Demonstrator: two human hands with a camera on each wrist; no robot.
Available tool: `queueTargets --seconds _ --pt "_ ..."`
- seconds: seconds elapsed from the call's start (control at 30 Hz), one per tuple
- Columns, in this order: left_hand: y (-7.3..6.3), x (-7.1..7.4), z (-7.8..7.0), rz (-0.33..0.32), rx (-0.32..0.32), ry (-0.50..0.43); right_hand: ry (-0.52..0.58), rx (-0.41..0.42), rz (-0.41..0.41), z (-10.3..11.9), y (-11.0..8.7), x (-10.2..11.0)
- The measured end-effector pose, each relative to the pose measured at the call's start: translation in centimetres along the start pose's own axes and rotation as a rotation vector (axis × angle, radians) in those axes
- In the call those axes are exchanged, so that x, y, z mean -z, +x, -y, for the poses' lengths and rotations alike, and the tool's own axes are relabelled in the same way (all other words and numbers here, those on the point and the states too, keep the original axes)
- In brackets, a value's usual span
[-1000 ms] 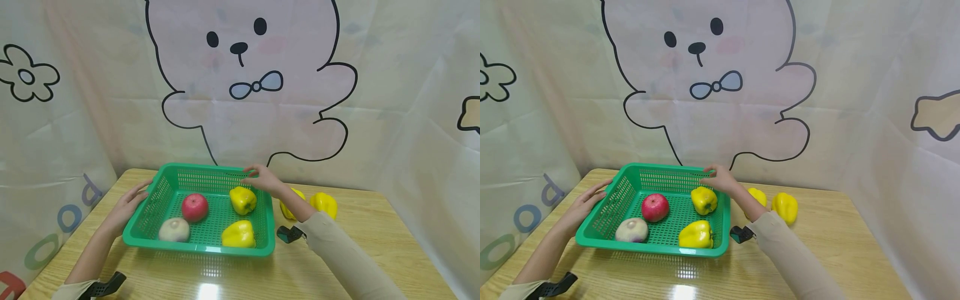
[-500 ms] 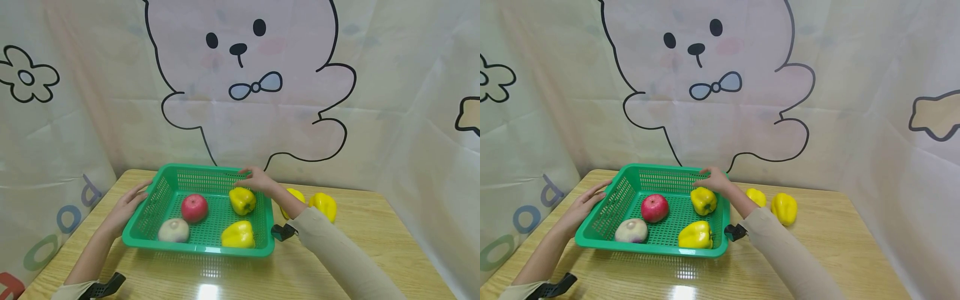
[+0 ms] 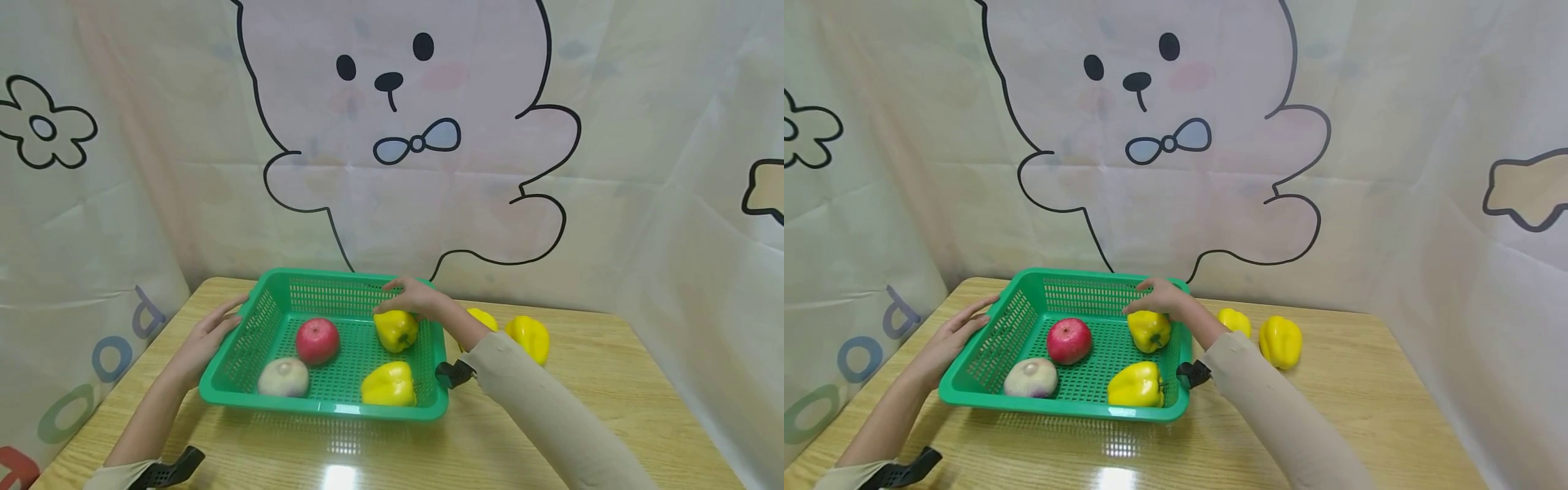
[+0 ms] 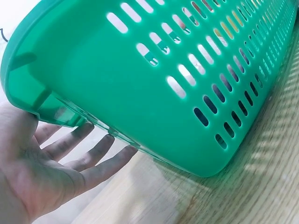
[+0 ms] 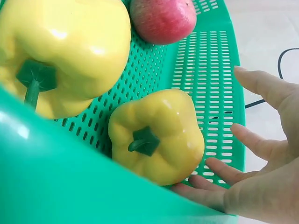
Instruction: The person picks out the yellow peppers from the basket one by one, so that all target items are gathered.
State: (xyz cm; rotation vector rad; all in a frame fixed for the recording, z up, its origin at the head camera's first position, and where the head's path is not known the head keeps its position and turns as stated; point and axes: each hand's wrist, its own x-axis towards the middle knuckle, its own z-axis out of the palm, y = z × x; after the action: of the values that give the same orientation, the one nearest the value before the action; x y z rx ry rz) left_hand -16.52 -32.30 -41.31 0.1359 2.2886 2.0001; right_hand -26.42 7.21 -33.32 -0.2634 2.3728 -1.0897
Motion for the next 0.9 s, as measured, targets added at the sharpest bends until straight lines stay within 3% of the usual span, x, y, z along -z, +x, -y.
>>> queueTargets --seconds 0.53,0.9 --pt "0.1 0.0 0.0 0.005 0.013 -0.004 -0.017 -0.072 0.068 0.0 0.7 -0.1" --pt "0.0 0.0 0.1 0.009 0.010 -0.015 0.098 -0.115 0.125 -0.2 1.3 -0.5"
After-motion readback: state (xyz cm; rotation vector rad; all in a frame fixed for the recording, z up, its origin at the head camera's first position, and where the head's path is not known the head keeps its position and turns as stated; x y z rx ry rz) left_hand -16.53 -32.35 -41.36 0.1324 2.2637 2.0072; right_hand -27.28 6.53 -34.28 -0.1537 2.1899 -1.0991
